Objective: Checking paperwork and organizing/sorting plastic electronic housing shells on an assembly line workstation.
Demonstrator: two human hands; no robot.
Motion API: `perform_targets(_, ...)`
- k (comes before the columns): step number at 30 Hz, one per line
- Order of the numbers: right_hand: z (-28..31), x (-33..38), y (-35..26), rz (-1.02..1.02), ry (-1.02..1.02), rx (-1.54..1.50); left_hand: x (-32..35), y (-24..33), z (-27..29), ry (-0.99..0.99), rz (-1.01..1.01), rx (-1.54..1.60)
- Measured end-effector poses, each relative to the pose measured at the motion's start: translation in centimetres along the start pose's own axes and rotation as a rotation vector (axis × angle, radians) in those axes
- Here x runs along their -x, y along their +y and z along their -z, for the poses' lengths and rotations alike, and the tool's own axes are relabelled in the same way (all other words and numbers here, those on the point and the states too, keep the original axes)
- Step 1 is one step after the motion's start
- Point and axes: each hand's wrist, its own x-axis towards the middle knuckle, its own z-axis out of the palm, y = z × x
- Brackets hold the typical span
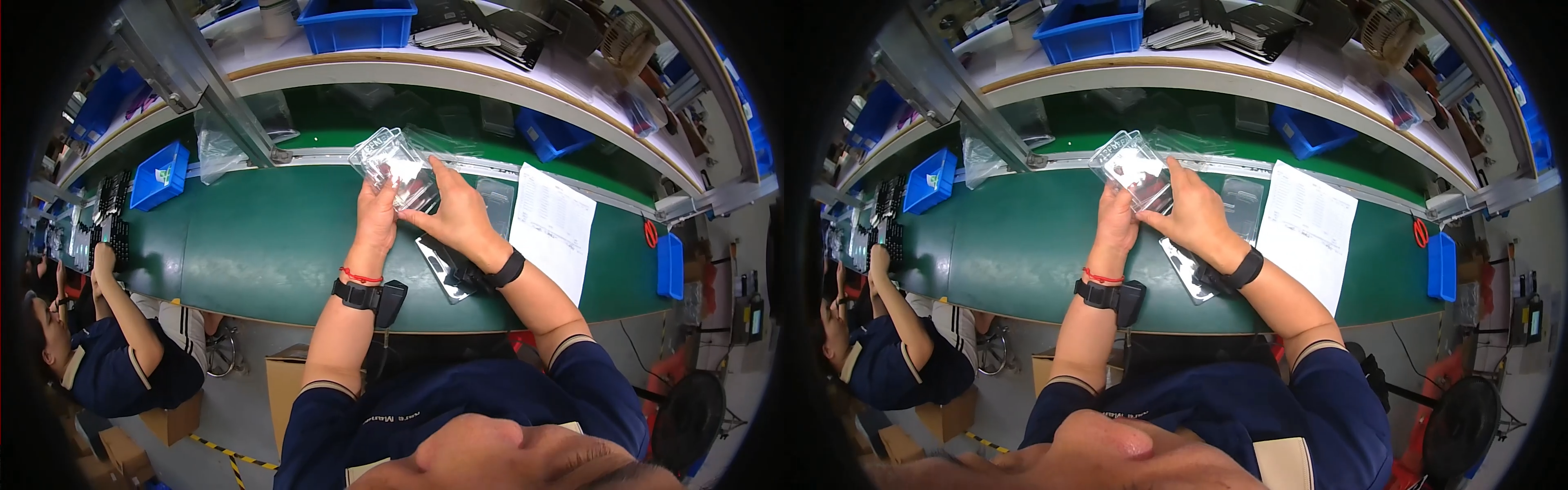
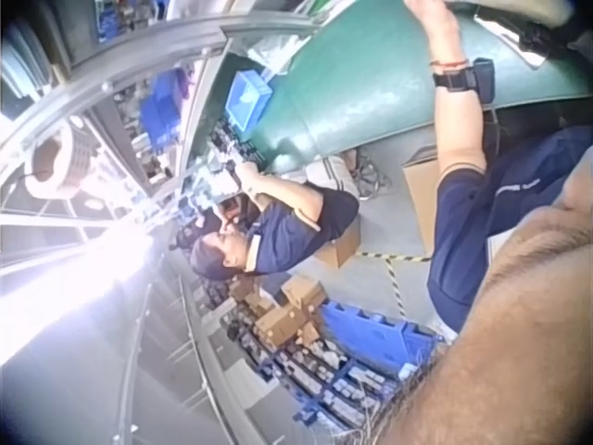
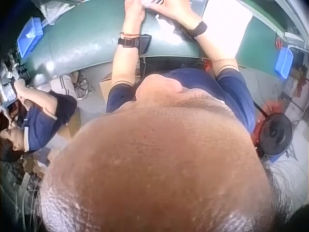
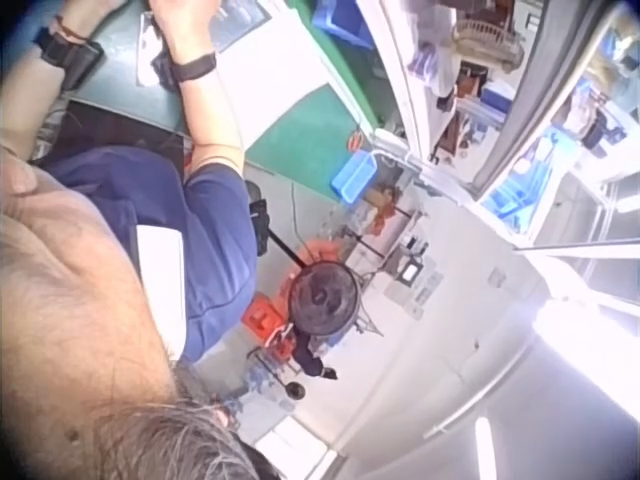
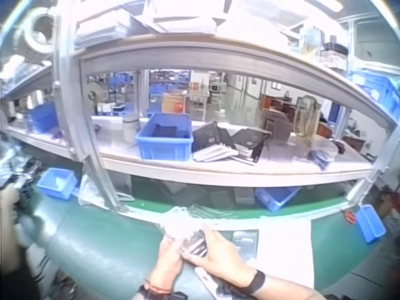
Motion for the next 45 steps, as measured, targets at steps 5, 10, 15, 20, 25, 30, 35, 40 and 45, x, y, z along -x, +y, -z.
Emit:
perform_targets(5,0.0,-0.3,-0.3,0.046,0.019,-0.009,0.7,0.8,-0.5,-0.085,0.137,-0.042)
perform_targets(10,0.2,-0.5,-0.6,-0.049,-0.010,-0.098,0.8,1.3,-0.4,-0.222,0.251,0.058)
perform_targets(15,0.4,-0.4,-0.8,-0.077,-0.016,-0.141,1.1,1.3,-0.9,-0.293,0.224,0.141)
perform_targets(20,-0.7,0.3,-0.6,-0.013,-0.001,-0.073,0.3,0.0,0.4,-0.188,0.096,-0.052)
perform_targets(25,-1.1,0.3,0.1,-0.066,-0.018,-0.146,0.5,0.0,0.0,-0.145,-0.004,-0.280)
perform_targets(30,-2.0,1.0,-0.7,-0.130,-0.073,-0.273,0.8,0.3,-0.6,-0.049,-0.110,-0.307)
perform_targets(35,-3.7,1.5,0.8,-0.048,0.019,-0.277,0.4,0.9,0.0,0.038,-0.188,-0.416)
perform_targets(40,-3.3,1.2,1.1,-0.234,-0.110,-0.508,0.3,0.5,0.1,0.007,-0.176,-0.534)
perform_targets(45,-4.5,2.4,0.8,-0.091,0.031,-0.347,0.5,0.5,-0.3,-0.035,-0.189,-0.526)
